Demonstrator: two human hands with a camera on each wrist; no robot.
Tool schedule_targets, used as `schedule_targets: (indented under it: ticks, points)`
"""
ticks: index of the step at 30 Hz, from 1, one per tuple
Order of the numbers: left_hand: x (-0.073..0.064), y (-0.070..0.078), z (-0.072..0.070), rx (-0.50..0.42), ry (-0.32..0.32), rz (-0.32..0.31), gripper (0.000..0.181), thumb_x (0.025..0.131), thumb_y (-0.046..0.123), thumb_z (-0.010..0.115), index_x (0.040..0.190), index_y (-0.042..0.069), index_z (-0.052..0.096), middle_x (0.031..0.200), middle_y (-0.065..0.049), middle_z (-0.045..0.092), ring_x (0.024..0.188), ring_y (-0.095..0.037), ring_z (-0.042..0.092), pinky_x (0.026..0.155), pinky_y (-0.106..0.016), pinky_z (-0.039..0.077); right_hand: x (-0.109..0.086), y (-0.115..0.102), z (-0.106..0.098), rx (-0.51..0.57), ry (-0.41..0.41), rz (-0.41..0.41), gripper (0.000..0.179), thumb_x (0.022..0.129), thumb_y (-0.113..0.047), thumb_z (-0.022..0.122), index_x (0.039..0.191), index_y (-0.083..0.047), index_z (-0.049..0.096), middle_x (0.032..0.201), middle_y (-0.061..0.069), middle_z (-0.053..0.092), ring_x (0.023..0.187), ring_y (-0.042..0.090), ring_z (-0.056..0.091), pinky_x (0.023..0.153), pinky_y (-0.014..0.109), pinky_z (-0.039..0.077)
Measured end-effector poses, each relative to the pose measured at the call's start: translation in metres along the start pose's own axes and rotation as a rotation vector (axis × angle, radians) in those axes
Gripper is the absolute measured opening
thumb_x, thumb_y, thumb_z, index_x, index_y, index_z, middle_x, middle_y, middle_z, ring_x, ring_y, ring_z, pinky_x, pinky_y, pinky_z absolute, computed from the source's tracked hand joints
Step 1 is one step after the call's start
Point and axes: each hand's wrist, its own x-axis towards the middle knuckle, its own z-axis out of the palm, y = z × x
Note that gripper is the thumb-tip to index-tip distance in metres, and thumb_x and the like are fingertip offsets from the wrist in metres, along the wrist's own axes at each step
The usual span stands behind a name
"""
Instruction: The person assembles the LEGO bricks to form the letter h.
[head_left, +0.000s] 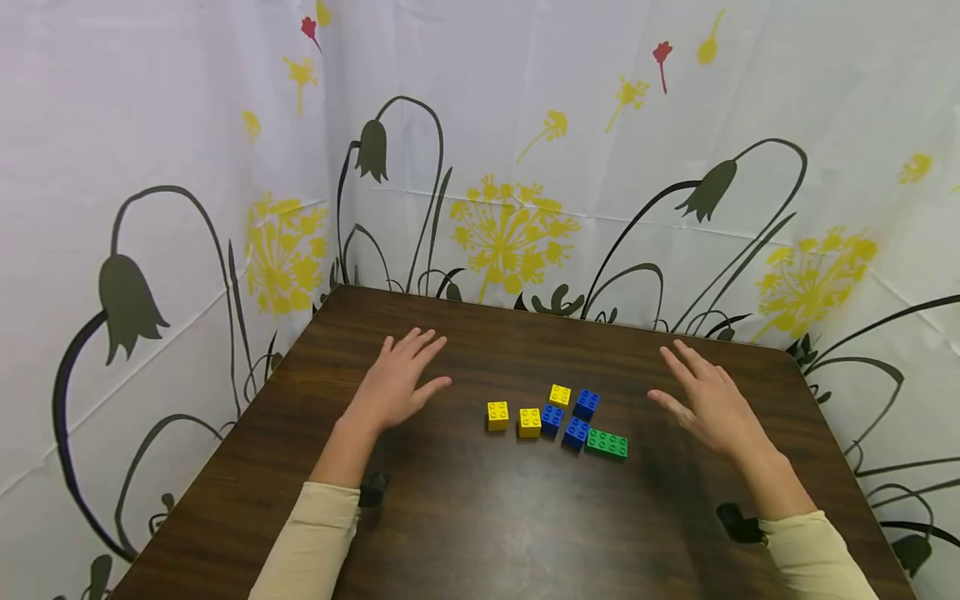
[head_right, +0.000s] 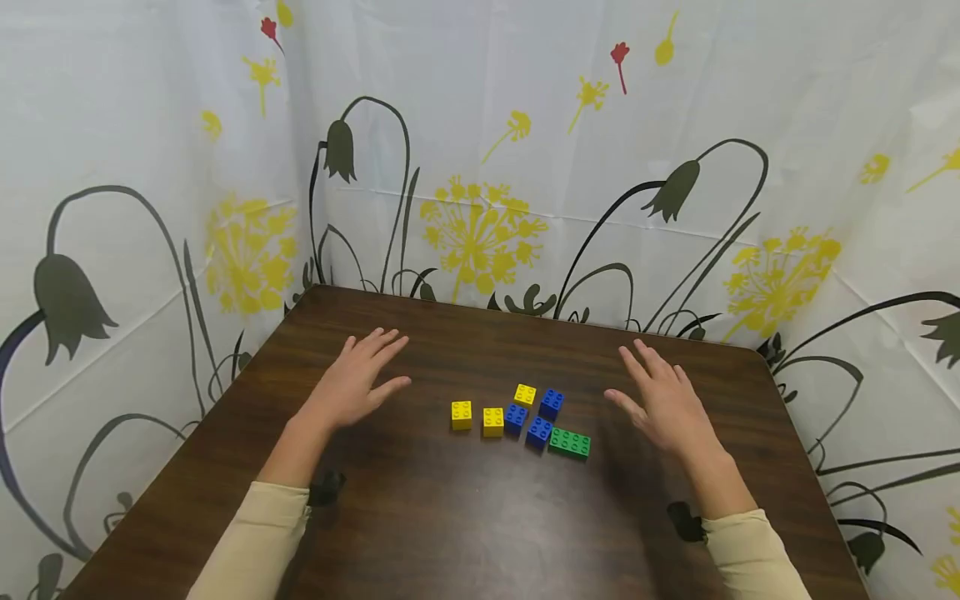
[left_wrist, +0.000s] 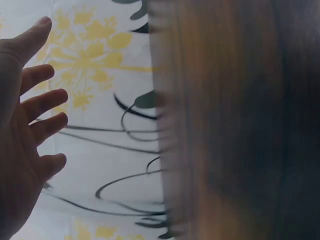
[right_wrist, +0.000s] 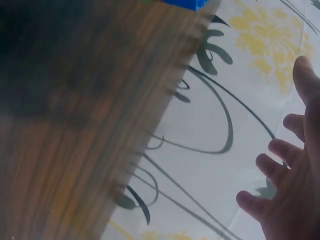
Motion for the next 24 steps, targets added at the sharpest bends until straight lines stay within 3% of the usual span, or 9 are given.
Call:
schedule_targets:
  ticks: [5,11,16,24]
  points:
    - [0.0,0.006,0.021,-0.162,-0.025,0.017,0.065,0.097,0.048,0.058,0.15,0.015,0.042,0.151,-0.01,0.042,0.14,-0.032,0.034,0.113,-0.059,0.022,0.001,-0.012,0.024,0.031,-0.034,-0.055,0.071,0.097,-0.043,0.061,0.152,-0.007,0.034,0.153,0.022,0.033,0.134,0.047,0.037,0.106,0.064,0.028]
    - [0.003,0.025,0.052,-0.366,-0.095,0.014,0.063,0.093,0.039,0.067,0.148,0.017,0.045,0.144,-0.004,0.049,0.131,-0.026,0.047,0.106,-0.05,0.039,0.001,-0.036,0.065,0.047,-0.01,-0.16,0.055,0.09,-0.032,0.073,0.137,-0.008,0.058,0.132,0.014,0.059,0.114,0.036,0.059,0.096,0.056,0.046]
    - [0.009,0.039,0.068,-0.439,-0.142,0.009,0.065,0.09,0.032,0.073,0.147,0.018,0.047,0.138,-0.003,0.055,0.122,-0.025,0.055,0.1,-0.048,0.046,0.001,-0.05,0.086,0.069,-0.002,-0.192,0.044,0.088,-0.031,0.075,0.126,-0.009,0.067,0.117,0.008,0.066,0.096,0.025,0.067,0.084,0.048,0.054]
    - [0.015,0.05,0.082,-0.509,-0.164,-0.006,0.058,0.086,0.025,0.079,0.137,0.009,0.057,0.13,-0.003,0.062,0.111,-0.024,0.06,0.096,-0.044,0.048,0.0,-0.056,0.103,0.067,-0.009,-0.165,0.043,0.086,-0.032,0.077,0.123,-0.011,0.069,0.115,0.008,0.067,0.09,0.023,0.067,0.081,0.046,0.056]
